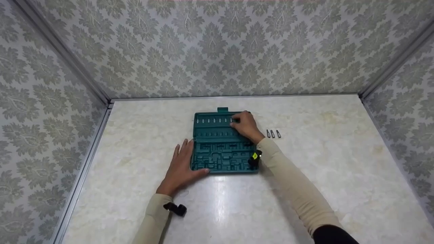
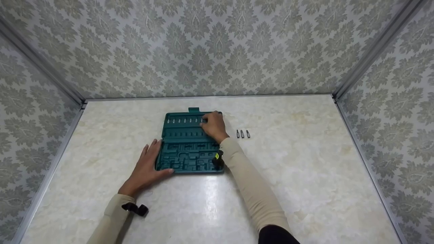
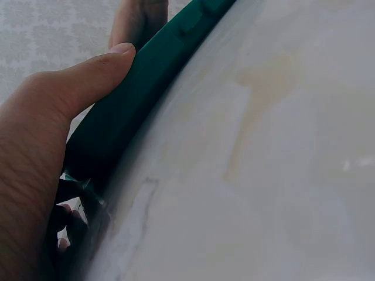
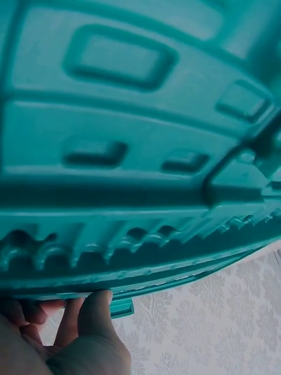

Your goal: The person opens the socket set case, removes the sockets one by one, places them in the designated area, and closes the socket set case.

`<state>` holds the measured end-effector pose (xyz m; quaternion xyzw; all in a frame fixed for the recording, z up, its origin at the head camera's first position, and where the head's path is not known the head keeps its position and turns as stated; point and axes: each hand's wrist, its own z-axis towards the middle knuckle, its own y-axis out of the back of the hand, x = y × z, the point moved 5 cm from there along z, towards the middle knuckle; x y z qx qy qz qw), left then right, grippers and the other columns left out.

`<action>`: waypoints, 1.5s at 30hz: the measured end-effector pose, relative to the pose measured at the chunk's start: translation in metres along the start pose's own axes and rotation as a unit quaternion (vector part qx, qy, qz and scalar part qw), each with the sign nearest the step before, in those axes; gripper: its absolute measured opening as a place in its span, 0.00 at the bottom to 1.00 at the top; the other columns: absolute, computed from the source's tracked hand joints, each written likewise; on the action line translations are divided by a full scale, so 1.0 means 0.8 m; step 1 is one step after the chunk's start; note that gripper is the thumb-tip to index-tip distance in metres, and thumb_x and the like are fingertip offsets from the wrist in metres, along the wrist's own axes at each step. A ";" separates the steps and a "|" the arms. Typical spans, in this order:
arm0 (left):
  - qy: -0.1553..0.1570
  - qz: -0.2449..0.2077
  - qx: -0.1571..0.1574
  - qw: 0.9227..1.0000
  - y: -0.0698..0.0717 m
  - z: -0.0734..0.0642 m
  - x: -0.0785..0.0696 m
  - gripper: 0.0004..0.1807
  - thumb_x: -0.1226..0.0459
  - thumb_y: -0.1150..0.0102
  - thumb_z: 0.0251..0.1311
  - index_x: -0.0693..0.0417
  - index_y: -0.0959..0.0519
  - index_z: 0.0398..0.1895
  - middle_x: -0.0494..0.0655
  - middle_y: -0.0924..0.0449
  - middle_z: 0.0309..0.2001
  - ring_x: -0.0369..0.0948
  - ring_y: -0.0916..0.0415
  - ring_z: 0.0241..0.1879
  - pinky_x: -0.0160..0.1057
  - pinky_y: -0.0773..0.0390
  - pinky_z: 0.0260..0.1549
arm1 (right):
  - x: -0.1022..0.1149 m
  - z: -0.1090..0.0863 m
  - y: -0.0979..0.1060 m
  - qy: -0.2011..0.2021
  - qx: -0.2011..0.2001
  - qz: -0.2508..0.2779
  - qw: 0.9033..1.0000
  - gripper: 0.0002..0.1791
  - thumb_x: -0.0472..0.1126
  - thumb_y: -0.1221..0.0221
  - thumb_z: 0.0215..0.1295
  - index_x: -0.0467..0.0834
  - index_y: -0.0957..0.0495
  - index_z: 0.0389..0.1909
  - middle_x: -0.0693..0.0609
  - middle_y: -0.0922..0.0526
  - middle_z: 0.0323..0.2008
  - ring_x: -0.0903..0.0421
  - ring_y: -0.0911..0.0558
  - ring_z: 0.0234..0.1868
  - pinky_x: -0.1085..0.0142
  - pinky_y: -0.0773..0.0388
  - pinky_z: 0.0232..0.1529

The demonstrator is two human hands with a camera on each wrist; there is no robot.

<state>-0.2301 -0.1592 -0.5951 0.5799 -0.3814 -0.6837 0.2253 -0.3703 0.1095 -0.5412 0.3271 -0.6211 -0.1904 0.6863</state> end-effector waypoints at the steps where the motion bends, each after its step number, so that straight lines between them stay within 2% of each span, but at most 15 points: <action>1: 0.001 0.001 0.000 1.000 0.000 0.000 0.000 0.75 0.23 0.31 0.54 0.52 0.57 0.93 0.51 0.58 0.91 0.47 0.67 0.90 0.53 0.69 0.87 | 0.001 0.000 0.000 0.002 -0.002 0.004 1.000 0.21 0.35 0.35 0.80 0.32 0.17 0.68 0.34 0.17 0.66 0.37 0.21 0.69 0.43 0.24 0.73; 8: 0.000 -0.003 0.000 1.000 0.001 0.001 0.000 0.75 0.23 0.31 0.54 0.50 0.57 0.93 0.50 0.58 0.91 0.47 0.67 0.90 0.53 0.69 0.87 | 0.003 -0.002 -0.001 0.013 -0.017 0.018 1.000 0.19 0.31 0.36 0.79 0.32 0.16 0.66 0.33 0.16 0.66 0.37 0.20 0.69 0.42 0.24 0.73; 17: 0.001 -0.007 -0.003 1.000 0.002 -0.001 0.002 0.75 0.21 0.32 0.53 0.48 0.57 0.93 0.49 0.58 0.91 0.46 0.67 0.90 0.55 0.67 0.87 | 0.000 0.002 -0.001 -0.014 0.001 0.051 0.999 0.22 0.26 0.43 0.77 0.31 0.18 0.69 0.34 0.20 0.70 0.37 0.24 0.74 0.44 0.27 0.77; 24: 0.006 0.001 -0.002 1.000 0.002 -0.001 0.000 0.75 0.22 0.32 0.53 0.48 0.57 0.93 0.50 0.58 0.91 0.47 0.67 0.90 0.54 0.67 0.87 | -0.002 0.000 -0.001 -0.035 0.007 0.086 0.996 0.23 0.27 0.45 0.78 0.31 0.20 0.71 0.34 0.23 0.71 0.37 0.26 0.75 0.43 0.29 0.77; 31: 0.003 0.004 -0.002 1.000 0.002 0.000 -0.003 0.75 0.24 0.30 0.54 0.50 0.57 0.93 0.51 0.57 0.91 0.46 0.67 0.90 0.52 0.70 0.87 | -0.001 -0.002 0.001 -0.030 -0.011 0.097 0.995 0.21 0.26 0.45 0.77 0.30 0.18 0.67 0.33 0.21 0.65 0.37 0.24 0.70 0.44 0.27 0.74; 38: 0.000 0.008 0.001 1.000 0.002 0.000 -0.001 0.75 0.24 0.31 0.54 0.51 0.57 0.93 0.51 0.57 0.91 0.46 0.67 0.90 0.51 0.71 0.87 | -0.005 -0.002 0.001 -0.056 -0.022 0.134 0.989 0.20 0.27 0.43 0.78 0.33 0.17 0.67 0.36 0.21 0.65 0.40 0.23 0.68 0.46 0.26 0.73; 45: 0.006 0.007 0.006 1.000 0.000 0.000 -0.001 0.75 0.24 0.30 0.54 0.50 0.58 0.93 0.50 0.58 0.91 0.47 0.68 0.90 0.53 0.70 0.87 | -0.009 -0.005 0.001 -0.053 -0.052 0.155 0.985 0.14 0.28 0.39 0.78 0.34 0.16 0.60 0.39 0.19 0.60 0.43 0.20 0.61 0.48 0.23 0.67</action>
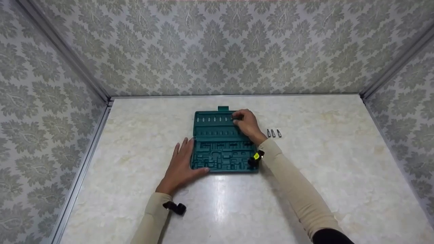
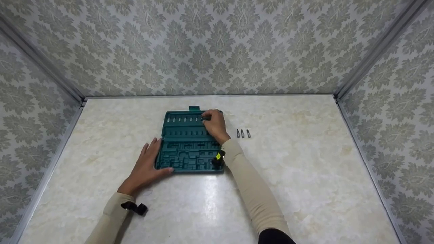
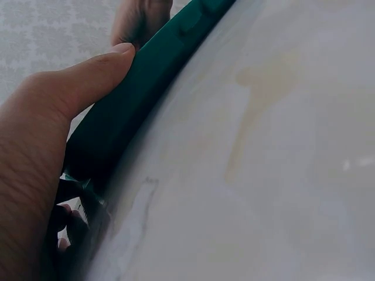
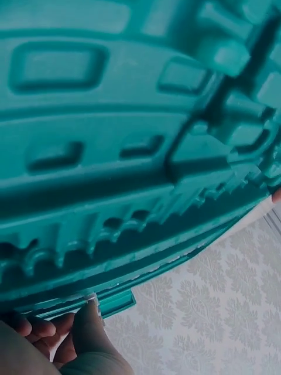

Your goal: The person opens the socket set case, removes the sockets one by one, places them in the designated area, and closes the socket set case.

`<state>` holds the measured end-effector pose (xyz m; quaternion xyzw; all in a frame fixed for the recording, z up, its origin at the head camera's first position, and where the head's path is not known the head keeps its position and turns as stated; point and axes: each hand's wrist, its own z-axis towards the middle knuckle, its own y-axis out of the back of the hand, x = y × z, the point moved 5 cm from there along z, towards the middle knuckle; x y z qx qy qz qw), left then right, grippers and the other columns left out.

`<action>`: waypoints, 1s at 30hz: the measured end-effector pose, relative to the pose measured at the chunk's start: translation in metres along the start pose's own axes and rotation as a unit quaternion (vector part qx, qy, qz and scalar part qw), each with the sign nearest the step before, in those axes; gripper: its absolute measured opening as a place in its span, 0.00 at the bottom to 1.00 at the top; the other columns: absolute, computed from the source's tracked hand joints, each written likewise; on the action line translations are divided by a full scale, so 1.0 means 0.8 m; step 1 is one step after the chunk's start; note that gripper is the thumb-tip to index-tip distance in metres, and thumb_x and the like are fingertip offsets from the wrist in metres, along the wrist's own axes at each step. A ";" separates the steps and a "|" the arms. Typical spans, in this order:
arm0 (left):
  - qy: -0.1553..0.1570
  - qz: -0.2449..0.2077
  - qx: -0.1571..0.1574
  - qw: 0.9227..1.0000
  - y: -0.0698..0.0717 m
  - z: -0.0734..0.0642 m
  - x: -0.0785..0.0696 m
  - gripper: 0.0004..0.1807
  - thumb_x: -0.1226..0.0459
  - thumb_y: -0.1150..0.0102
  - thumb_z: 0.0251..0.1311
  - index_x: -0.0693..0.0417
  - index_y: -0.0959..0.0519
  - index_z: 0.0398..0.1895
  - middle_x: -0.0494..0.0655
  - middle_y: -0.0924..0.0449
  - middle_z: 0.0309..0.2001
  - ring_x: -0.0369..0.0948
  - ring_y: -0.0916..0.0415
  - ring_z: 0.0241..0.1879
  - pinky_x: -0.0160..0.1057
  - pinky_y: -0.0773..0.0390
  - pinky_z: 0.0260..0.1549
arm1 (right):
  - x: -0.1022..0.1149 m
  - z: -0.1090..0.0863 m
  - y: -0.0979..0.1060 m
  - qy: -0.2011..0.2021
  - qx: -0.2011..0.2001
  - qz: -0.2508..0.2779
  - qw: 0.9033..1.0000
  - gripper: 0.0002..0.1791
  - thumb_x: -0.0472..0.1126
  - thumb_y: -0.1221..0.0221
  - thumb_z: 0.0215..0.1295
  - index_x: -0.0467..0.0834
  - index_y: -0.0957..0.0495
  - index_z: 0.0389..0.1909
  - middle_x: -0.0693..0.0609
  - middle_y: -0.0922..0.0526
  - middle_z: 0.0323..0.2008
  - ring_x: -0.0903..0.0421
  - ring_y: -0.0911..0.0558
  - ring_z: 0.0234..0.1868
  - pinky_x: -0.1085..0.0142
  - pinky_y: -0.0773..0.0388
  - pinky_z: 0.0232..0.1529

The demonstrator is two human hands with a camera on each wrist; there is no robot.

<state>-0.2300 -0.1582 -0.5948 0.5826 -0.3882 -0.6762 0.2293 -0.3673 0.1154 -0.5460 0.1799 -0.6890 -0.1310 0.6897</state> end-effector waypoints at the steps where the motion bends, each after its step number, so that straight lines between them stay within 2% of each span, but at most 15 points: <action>1: 0.001 -0.001 0.000 1.000 0.000 0.000 0.000 0.75 0.24 0.31 0.54 0.50 0.58 0.93 0.50 0.58 0.91 0.47 0.68 0.90 0.53 0.69 0.87 | 0.000 0.000 0.000 0.003 -0.003 -0.006 1.000 0.14 0.28 0.39 0.78 0.34 0.16 0.60 0.39 0.19 0.59 0.43 0.20 0.61 0.48 0.23 0.67; 10: 0.000 -0.014 -0.005 1.000 -0.001 -0.003 0.001 0.75 0.24 0.30 0.53 0.48 0.57 0.93 0.50 0.59 0.91 0.49 0.68 0.90 0.57 0.66 0.87 | 0.004 0.001 -0.004 0.009 -0.025 -0.053 0.998 0.13 0.32 0.35 0.77 0.34 0.15 0.58 0.38 0.16 0.55 0.43 0.19 0.57 0.48 0.21 0.63; 14: -0.006 -0.005 -0.006 1.000 -0.002 0.000 0.001 0.75 0.23 0.31 0.54 0.49 0.57 0.93 0.51 0.57 0.91 0.49 0.66 0.90 0.55 0.67 0.87 | 0.005 0.000 -0.006 0.023 -0.031 -0.071 0.997 0.14 0.33 0.35 0.77 0.32 0.14 0.58 0.36 0.15 0.55 0.41 0.17 0.57 0.46 0.20 0.62; 19: -0.009 0.000 -0.006 1.000 -0.001 0.001 0.000 0.75 0.23 0.30 0.54 0.49 0.57 0.93 0.51 0.56 0.91 0.47 0.66 0.90 0.52 0.67 0.87 | 0.007 -0.001 -0.006 0.019 -0.052 -0.076 0.996 0.11 0.33 0.34 0.77 0.32 0.13 0.53 0.37 0.14 0.53 0.41 0.17 0.55 0.46 0.19 0.61; 21: -0.011 -0.003 -0.010 1.000 -0.001 0.000 0.000 0.75 0.24 0.30 0.54 0.50 0.57 0.93 0.52 0.56 0.91 0.48 0.66 0.90 0.54 0.67 0.87 | 0.008 0.001 -0.004 0.007 -0.060 -0.049 0.997 0.10 0.33 0.34 0.77 0.33 0.13 0.52 0.38 0.14 0.53 0.42 0.17 0.55 0.47 0.19 0.61; 23: -0.014 -0.005 -0.012 1.000 0.000 0.000 0.000 0.75 0.24 0.30 0.54 0.50 0.57 0.93 0.52 0.56 0.91 0.48 0.66 0.90 0.54 0.66 0.87 | 0.009 0.003 0.001 -0.006 -0.068 -0.002 0.998 0.09 0.34 0.34 0.78 0.33 0.13 0.52 0.38 0.14 0.53 0.44 0.17 0.54 0.48 0.19 0.61; 27: -0.014 -0.005 -0.012 1.000 0.000 0.000 0.001 0.75 0.23 0.31 0.53 0.49 0.57 0.93 0.52 0.57 0.91 0.48 0.66 0.90 0.54 0.66 0.87 | 0.009 0.004 0.019 -0.019 -0.078 0.097 0.992 0.11 0.34 0.36 0.80 0.32 0.15 0.55 0.39 0.15 0.54 0.48 0.17 0.53 0.54 0.19 0.58; 30: -0.011 -0.008 -0.011 1.000 0.001 -0.001 0.002 0.75 0.23 0.31 0.53 0.48 0.57 0.93 0.51 0.58 0.91 0.48 0.67 0.90 0.54 0.66 0.87 | 0.007 0.000 0.037 -0.007 -0.076 0.118 0.990 0.12 0.35 0.36 0.80 0.31 0.16 0.56 0.39 0.15 0.54 0.50 0.18 0.52 0.59 0.19 0.56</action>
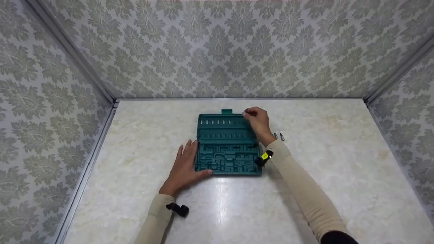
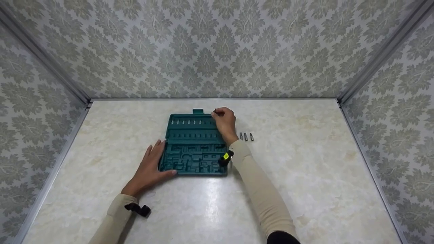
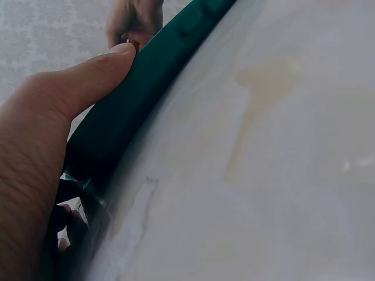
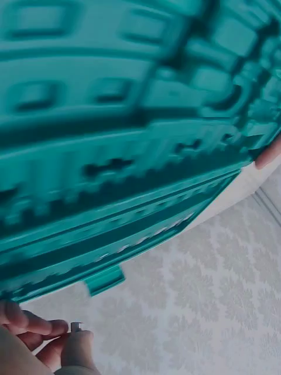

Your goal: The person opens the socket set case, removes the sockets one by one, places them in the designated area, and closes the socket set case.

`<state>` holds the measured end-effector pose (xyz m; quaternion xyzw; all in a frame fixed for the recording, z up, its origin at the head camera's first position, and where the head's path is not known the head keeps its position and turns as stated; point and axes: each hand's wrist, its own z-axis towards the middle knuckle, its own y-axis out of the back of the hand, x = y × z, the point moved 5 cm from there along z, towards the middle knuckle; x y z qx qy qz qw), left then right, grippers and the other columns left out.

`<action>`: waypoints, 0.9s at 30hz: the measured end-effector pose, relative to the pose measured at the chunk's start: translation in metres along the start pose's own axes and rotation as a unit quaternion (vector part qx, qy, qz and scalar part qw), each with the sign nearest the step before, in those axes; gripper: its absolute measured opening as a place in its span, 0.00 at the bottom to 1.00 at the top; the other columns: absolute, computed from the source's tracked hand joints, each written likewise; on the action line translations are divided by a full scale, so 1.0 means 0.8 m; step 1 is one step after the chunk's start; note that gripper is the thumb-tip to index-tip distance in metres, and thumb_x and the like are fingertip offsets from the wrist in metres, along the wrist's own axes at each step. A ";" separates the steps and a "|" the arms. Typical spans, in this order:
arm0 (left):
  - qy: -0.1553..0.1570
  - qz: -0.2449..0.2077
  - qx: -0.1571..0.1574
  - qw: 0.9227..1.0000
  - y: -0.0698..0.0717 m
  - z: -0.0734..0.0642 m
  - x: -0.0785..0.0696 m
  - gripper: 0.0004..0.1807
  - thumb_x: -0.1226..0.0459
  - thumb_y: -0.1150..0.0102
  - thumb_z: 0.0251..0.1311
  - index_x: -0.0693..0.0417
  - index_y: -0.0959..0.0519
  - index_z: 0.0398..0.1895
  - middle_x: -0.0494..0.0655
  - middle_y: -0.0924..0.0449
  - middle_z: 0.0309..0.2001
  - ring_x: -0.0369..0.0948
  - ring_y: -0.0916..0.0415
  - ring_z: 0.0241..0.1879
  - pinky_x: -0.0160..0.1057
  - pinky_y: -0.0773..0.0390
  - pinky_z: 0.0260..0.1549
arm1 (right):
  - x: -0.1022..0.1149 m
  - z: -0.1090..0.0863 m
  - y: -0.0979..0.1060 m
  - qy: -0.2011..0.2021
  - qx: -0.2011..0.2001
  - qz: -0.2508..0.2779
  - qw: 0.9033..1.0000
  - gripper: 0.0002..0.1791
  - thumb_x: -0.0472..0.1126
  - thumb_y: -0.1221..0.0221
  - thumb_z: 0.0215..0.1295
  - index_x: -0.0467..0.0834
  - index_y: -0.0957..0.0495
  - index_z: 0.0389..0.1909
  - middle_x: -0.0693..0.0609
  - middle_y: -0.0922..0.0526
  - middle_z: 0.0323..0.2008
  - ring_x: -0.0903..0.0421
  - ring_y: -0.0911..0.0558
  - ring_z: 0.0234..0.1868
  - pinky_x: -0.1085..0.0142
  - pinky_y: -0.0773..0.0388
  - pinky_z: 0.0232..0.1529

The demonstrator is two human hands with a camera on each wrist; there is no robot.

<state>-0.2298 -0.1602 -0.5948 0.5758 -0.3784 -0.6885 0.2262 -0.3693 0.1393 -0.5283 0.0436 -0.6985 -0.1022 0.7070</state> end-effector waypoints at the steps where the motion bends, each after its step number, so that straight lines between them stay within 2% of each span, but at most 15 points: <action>1: 0.001 -0.001 0.001 1.000 0.000 0.000 0.000 0.75 0.23 0.31 0.53 0.48 0.58 0.93 0.51 0.59 0.91 0.48 0.68 0.90 0.54 0.66 0.87 | -0.001 -0.002 0.007 0.005 0.002 -0.001 1.000 0.12 0.35 0.35 0.80 0.31 0.16 0.56 0.39 0.15 0.54 0.50 0.18 0.52 0.60 0.19 0.55; 9: 0.002 -0.001 -0.004 1.000 0.002 -0.001 0.003 0.75 0.23 0.31 0.54 0.49 0.57 0.93 0.52 0.59 0.91 0.50 0.67 0.90 0.57 0.64 0.87 | -0.010 -0.021 0.056 0.024 0.007 -0.017 1.000 0.14 0.35 0.34 0.78 0.30 0.16 0.56 0.38 0.14 0.55 0.56 0.18 0.50 0.67 0.19 0.52; 12: 0.006 -0.002 0.000 1.000 0.002 -0.003 0.004 0.75 0.22 0.32 0.54 0.48 0.58 0.93 0.51 0.60 0.91 0.50 0.68 0.90 0.58 0.64 0.87 | -0.016 -0.029 0.074 0.026 0.004 -0.029 0.999 0.15 0.36 0.35 0.79 0.29 0.16 0.58 0.38 0.13 0.54 0.59 0.18 0.42 0.69 0.19 0.42; 15: 0.008 -0.001 0.002 1.000 0.002 -0.003 0.004 0.74 0.23 0.32 0.55 0.48 0.58 0.93 0.50 0.60 0.91 0.49 0.69 0.90 0.58 0.65 0.87 | -0.021 -0.036 0.090 0.025 -0.003 -0.042 0.999 0.15 0.37 0.34 0.79 0.30 0.16 0.57 0.39 0.13 0.53 0.59 0.18 0.40 0.71 0.20 0.38; 17: 0.009 0.001 0.001 1.000 0.002 -0.002 0.004 0.74 0.23 0.32 0.55 0.48 0.58 0.93 0.50 0.60 0.91 0.49 0.68 0.90 0.57 0.66 0.87 | -0.025 -0.039 0.099 0.024 -0.005 -0.049 0.999 0.14 0.37 0.35 0.79 0.31 0.16 0.57 0.39 0.13 0.53 0.57 0.17 0.41 0.70 0.19 0.39; 19: 0.008 0.003 -0.001 1.000 0.002 -0.001 0.003 0.74 0.23 0.32 0.55 0.49 0.58 0.93 0.50 0.59 0.91 0.48 0.68 0.90 0.56 0.66 0.87 | -0.028 -0.042 0.109 0.022 -0.010 -0.049 0.999 0.13 0.36 0.34 0.79 0.31 0.15 0.56 0.39 0.14 0.55 0.56 0.16 0.48 0.72 0.18 0.47; 21: 0.008 0.003 -0.001 1.000 0.001 -0.001 0.003 0.75 0.23 0.32 0.54 0.49 0.58 0.93 0.50 0.59 0.91 0.49 0.68 0.90 0.56 0.67 0.87 | -0.033 -0.043 0.117 0.016 -0.016 -0.051 0.998 0.14 0.35 0.35 0.79 0.31 0.16 0.57 0.38 0.14 0.56 0.54 0.16 0.51 0.71 0.18 0.49; 27: 0.011 0.000 0.003 1.000 -0.002 -0.001 0.003 0.75 0.22 0.33 0.54 0.48 0.59 0.93 0.50 0.61 0.91 0.49 0.69 0.90 0.57 0.66 0.87 | -0.049 -0.054 0.143 0.000 -0.041 -0.062 0.997 0.14 0.33 0.35 0.79 0.29 0.16 0.58 0.37 0.14 0.56 0.56 0.16 0.50 0.73 0.18 0.47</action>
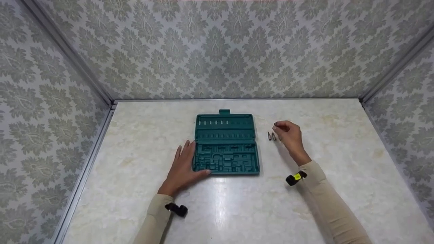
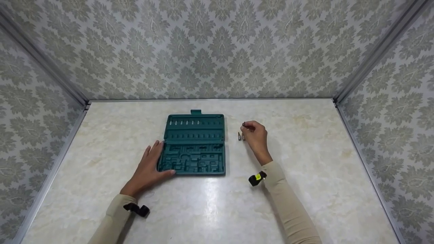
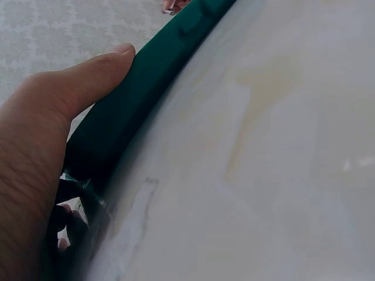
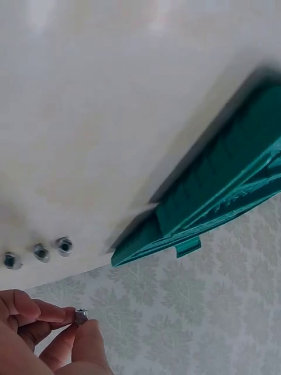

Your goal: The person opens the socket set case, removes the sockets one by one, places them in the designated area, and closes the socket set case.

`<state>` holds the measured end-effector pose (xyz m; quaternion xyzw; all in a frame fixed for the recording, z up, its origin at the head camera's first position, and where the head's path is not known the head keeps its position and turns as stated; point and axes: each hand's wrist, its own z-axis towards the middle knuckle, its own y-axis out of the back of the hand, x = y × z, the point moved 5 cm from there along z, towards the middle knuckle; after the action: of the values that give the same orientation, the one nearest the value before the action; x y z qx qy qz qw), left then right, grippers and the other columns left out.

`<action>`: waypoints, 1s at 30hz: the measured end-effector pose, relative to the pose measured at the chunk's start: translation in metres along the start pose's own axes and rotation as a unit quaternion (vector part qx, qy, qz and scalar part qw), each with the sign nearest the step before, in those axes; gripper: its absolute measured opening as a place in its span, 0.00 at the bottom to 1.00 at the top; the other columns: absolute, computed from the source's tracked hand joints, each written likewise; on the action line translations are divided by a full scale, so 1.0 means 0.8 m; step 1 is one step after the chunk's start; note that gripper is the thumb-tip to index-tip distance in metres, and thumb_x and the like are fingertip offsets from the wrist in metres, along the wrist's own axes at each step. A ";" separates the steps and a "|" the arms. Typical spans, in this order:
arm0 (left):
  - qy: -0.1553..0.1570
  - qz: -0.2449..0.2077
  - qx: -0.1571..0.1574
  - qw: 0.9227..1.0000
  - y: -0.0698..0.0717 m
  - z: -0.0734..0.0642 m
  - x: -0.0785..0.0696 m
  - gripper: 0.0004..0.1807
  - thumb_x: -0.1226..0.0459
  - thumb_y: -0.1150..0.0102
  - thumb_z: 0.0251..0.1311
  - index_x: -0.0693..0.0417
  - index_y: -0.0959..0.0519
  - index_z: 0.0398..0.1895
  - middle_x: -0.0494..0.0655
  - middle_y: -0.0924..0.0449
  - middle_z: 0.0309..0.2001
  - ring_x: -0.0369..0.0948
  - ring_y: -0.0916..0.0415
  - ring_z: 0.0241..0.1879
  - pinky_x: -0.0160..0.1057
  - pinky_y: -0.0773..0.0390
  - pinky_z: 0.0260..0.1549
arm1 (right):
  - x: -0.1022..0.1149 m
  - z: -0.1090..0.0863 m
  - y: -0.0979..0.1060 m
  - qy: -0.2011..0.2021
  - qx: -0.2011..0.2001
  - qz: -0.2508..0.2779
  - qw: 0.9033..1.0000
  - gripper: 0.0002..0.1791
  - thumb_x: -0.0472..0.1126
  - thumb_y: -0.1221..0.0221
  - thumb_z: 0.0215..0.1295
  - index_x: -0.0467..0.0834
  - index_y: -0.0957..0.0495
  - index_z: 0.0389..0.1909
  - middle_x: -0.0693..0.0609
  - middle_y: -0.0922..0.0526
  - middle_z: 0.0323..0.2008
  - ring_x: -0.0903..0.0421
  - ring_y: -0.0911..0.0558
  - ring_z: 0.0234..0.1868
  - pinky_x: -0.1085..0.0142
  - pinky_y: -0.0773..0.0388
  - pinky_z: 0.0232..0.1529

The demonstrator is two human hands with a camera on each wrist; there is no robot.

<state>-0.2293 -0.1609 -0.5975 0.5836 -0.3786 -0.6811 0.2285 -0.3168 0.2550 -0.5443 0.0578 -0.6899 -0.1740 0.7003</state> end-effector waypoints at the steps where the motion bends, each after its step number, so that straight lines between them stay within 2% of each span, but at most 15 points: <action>1: 0.001 -0.001 0.001 1.000 0.000 0.000 0.000 0.75 0.21 0.33 0.54 0.47 0.59 0.93 0.50 0.61 0.91 0.49 0.70 0.90 0.57 0.66 0.87 | -0.003 -0.003 0.003 -0.002 -0.003 0.001 1.000 0.15 0.33 0.35 0.78 0.29 0.16 0.58 0.37 0.14 0.56 0.57 0.16 0.49 0.74 0.18 0.46; 4: 0.001 -0.002 0.001 1.000 0.000 -0.001 -0.001 0.75 0.22 0.33 0.54 0.48 0.58 0.93 0.50 0.61 0.91 0.50 0.70 0.90 0.58 0.65 0.87 | -0.013 -0.009 0.013 -0.005 -0.012 0.011 1.000 0.15 0.33 0.35 0.78 0.28 0.16 0.58 0.37 0.14 0.55 0.59 0.15 0.46 0.73 0.18 0.44; 9: 0.005 -0.005 0.004 1.000 0.000 -0.001 0.000 0.75 0.21 0.33 0.54 0.46 0.59 0.93 0.50 0.62 0.92 0.50 0.71 0.90 0.58 0.64 0.87 | -0.027 -0.014 0.023 -0.017 -0.025 0.025 0.999 0.15 0.34 0.34 0.78 0.28 0.16 0.58 0.38 0.13 0.52 0.58 0.15 0.44 0.70 0.17 0.42; 13: 0.006 -0.006 0.003 1.000 0.000 -0.001 0.000 0.75 0.21 0.33 0.53 0.45 0.59 0.93 0.49 0.62 0.92 0.50 0.71 0.90 0.58 0.64 0.87 | -0.035 -0.018 0.028 -0.015 -0.033 0.022 0.999 0.15 0.34 0.34 0.78 0.28 0.15 0.58 0.37 0.13 0.53 0.60 0.16 0.43 0.73 0.19 0.40; 16: 0.000 -0.003 0.000 1.000 0.001 0.000 0.000 0.76 0.21 0.32 0.53 0.47 0.58 0.93 0.50 0.59 0.91 0.49 0.69 0.90 0.57 0.66 0.87 | -0.040 -0.020 0.030 -0.006 -0.041 0.010 0.999 0.15 0.34 0.33 0.77 0.28 0.14 0.57 0.35 0.12 0.54 0.63 0.17 0.42 0.76 0.19 0.39; 19: -0.008 0.001 -0.001 1.000 0.001 0.002 -0.001 0.76 0.22 0.32 0.53 0.50 0.57 0.93 0.51 0.57 0.91 0.48 0.67 0.90 0.55 0.67 0.87 | -0.043 -0.022 0.031 0.008 -0.052 -0.023 0.998 0.14 0.34 0.32 0.76 0.30 0.13 0.56 0.35 0.11 0.54 0.64 0.17 0.42 0.77 0.20 0.41; 24: -0.006 0.000 0.003 1.000 0.001 0.002 -0.002 0.76 0.22 0.31 0.53 0.49 0.58 0.93 0.51 0.59 0.91 0.48 0.68 0.90 0.56 0.66 0.87 | -0.048 -0.025 0.034 0.021 -0.077 -0.082 0.993 0.13 0.37 0.32 0.77 0.34 0.10 0.56 0.38 0.09 0.50 0.60 0.16 0.42 0.77 0.23 0.43; 30: -0.005 -0.002 -0.001 1.000 0.002 0.000 0.000 0.76 0.22 0.31 0.53 0.48 0.58 0.93 0.50 0.59 0.91 0.47 0.68 0.90 0.55 0.66 0.87 | -0.055 -0.025 0.034 0.024 -0.091 -0.097 0.991 0.13 0.38 0.33 0.77 0.35 0.10 0.56 0.40 0.09 0.48 0.55 0.16 0.42 0.73 0.23 0.42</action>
<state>-0.2295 -0.1616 -0.5962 0.5809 -0.3781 -0.6844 0.2261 -0.2917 0.2916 -0.5782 0.0645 -0.6457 -0.3015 0.6985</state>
